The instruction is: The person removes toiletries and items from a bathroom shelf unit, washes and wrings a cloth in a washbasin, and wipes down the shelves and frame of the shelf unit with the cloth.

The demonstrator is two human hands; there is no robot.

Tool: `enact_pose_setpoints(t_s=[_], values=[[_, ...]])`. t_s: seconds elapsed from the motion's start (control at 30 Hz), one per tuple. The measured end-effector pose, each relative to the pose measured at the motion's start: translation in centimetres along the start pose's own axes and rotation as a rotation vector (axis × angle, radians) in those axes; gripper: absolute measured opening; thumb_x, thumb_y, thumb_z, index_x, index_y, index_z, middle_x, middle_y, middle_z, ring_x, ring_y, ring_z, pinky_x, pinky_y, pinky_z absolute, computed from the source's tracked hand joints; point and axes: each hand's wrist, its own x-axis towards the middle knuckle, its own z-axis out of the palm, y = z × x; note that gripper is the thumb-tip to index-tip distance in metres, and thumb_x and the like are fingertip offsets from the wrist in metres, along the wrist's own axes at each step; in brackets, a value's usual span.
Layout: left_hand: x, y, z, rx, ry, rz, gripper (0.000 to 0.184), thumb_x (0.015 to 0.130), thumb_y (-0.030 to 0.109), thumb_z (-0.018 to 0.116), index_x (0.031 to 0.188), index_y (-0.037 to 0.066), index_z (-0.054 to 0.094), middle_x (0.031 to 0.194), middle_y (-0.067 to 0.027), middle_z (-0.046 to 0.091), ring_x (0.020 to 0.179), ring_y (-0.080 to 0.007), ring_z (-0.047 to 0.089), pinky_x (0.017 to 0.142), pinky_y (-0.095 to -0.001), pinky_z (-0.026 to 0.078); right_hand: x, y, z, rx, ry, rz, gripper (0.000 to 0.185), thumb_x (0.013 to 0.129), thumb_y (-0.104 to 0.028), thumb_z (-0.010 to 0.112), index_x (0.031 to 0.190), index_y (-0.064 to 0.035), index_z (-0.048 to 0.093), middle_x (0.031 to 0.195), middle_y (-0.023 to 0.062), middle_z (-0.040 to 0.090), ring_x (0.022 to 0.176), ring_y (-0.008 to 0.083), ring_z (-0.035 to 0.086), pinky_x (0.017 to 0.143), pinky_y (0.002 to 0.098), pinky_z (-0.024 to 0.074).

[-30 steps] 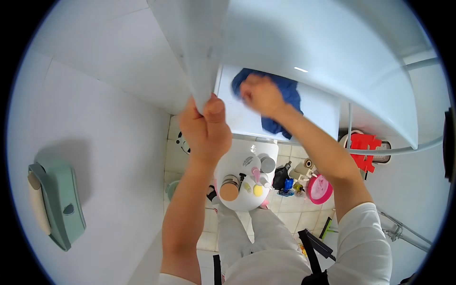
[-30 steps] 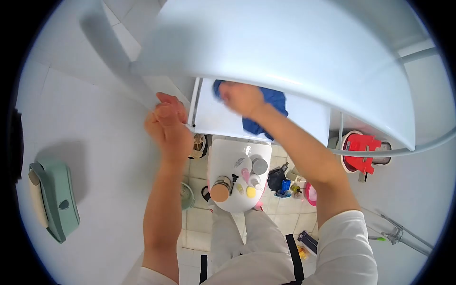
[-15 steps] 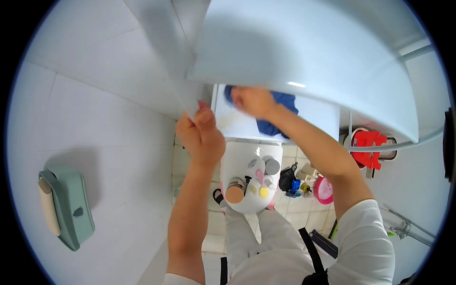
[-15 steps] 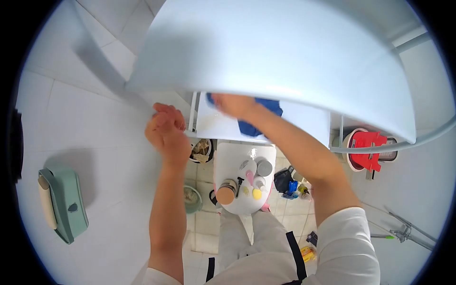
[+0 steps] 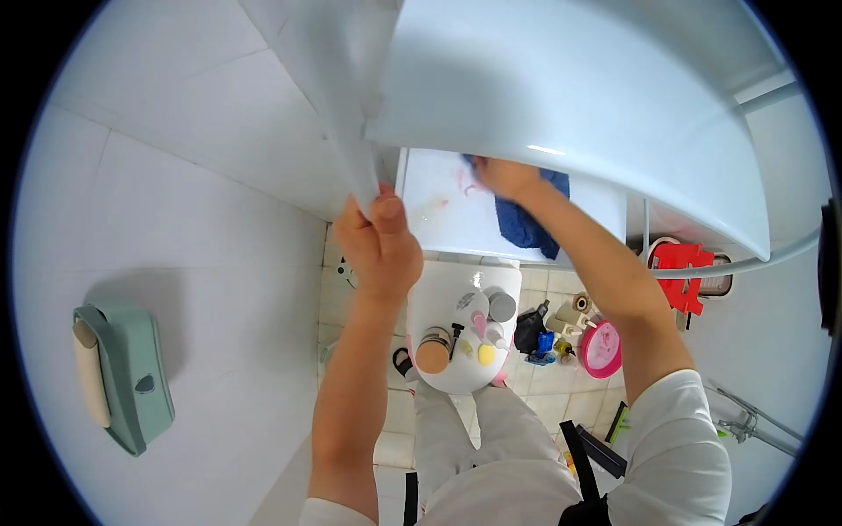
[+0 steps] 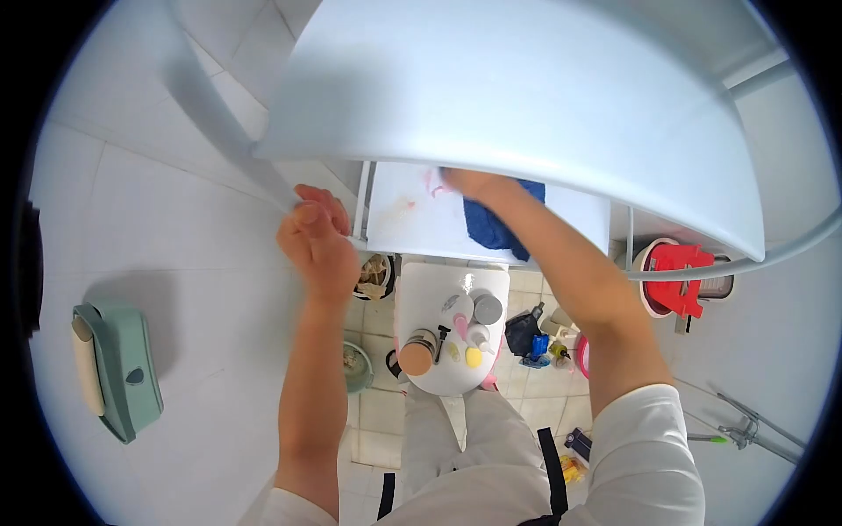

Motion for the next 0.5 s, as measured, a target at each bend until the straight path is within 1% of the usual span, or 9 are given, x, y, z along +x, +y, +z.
enact_pose_setpoints(t_s=[0.03,0.13,0.17,0.23,0.27,0.3,0.4,0.43,0.5], values=[[0.1,-0.3,0.2,0.002,0.044,0.013,0.036,0.1,0.03,0.053,0.078,0.001,0.051,0.061,0.0055,0.042,0.059,-0.005,0.034,0.052,-0.0238,0.029,-0.8,1.3,2.5,-0.215,0.139,-0.209,0.007,0.083,-0.011,0.061,0.083,-0.0071,0.067,0.084,0.0172,0.066,0.082,0.0357,0.063,0.083,0.0489,0.0488],[0.2,1.0,-0.7,-0.073,-0.096,-0.084,0.036,0.1,0.031,0.053,0.078,0.002,0.051,0.063,0.0054,0.044,0.059,-0.0049,0.035,0.052,-0.0236,0.029,-0.8,2.7,3.1,-0.328,0.191,-0.254,0.006,0.083,-0.01,0.06,0.082,-0.0073,0.066,0.084,0.0173,0.066,0.083,0.0359,0.063,0.079,0.0469,0.0498],[0.2,1.3,-0.4,-0.037,-0.1,-0.091,0.045,0.098,0.041,0.052,0.074,0.003,0.046,0.064,0.0039,0.04,0.058,-0.0064,0.034,0.052,-0.0246,0.028,0.7,3.6,2.1,-0.222,0.092,-0.05,0.003,0.08,-0.01,0.063,0.078,-0.0079,0.064,0.087,0.0152,0.066,0.09,0.0348,0.062,0.085,0.047,0.0478],[0.4,1.6,0.7,0.033,-0.085,-0.093,0.065,0.095,0.062,0.051,0.067,0.006,0.035,0.067,0.0008,0.034,0.056,-0.0092,0.033,0.05,-0.0267,0.024,1.0,3.4,2.2,-0.22,0.053,-0.006,0.004,0.081,-0.011,0.063,0.078,-0.0077,0.064,0.088,0.0138,0.066,0.091,0.0346,0.062,0.086,0.0467,0.0479],[0.6,1.6,0.6,0.039,-0.073,-0.088,0.065,0.095,0.062,0.051,0.067,0.006,0.034,0.066,0.001,0.033,0.056,-0.0092,0.032,0.05,-0.0269,0.024,1.1,3.0,2.2,-0.22,0.033,0.015,0.005,0.081,-0.011,0.063,0.078,-0.0075,0.065,0.089,0.0132,0.067,0.091,0.0346,0.062,0.086,0.0465,0.048],[0.6,1.6,0.4,0.046,-0.057,-0.085,0.065,0.095,0.062,0.05,0.066,0.006,0.034,0.066,0.0011,0.033,0.055,-0.0092,0.032,0.05,-0.0272,0.024,-0.2,2.4,3.3,-0.282,0.079,-0.189,0.009,0.084,-0.012,0.06,0.083,-0.0067,0.067,0.087,0.0147,0.068,0.085,0.0354,0.063,0.081,0.0465,0.05],[0.7,1.2,0.3,0.048,-0.053,-0.076,0.065,0.095,0.061,0.051,0.066,0.006,0.033,0.066,0.0012,0.032,0.055,-0.0093,0.032,0.05,-0.0275,0.025,0.3,2.0,2.9,-0.285,0.078,-0.208,0.011,0.086,-0.015,0.059,0.082,-0.0073,0.067,0.085,0.0137,0.068,0.084,0.0347,0.063,0.081,0.0462,0.05],[0.4,1.1,0.2,0.046,-0.064,-0.077,0.065,0.095,0.061,0.051,0.066,0.007,0.033,0.066,0.0012,0.032,0.056,-0.0093,0.032,0.05,-0.0275,0.025,1.9,2.2,2.1,-0.155,-0.021,0.059,0.009,0.083,-0.015,0.062,0.078,-0.0082,0.064,0.086,0.0116,0.067,0.09,0.0339,0.062,0.087,0.0471,0.0476],[0.2,0.8,0.3,0.06,-0.061,-0.042,0.065,0.095,0.061,0.051,0.066,0.007,0.032,0.066,0.0013,0.032,0.056,-0.0094,0.032,0.05,-0.0275,0.025,2.7,1.2,2.5,-0.147,-0.031,0.134,0.006,0.081,-0.012,0.063,0.078,-0.0083,0.065,0.081,0.0116,0.066,0.088,0.0329,0.063,0.086,0.0473,0.0481]])
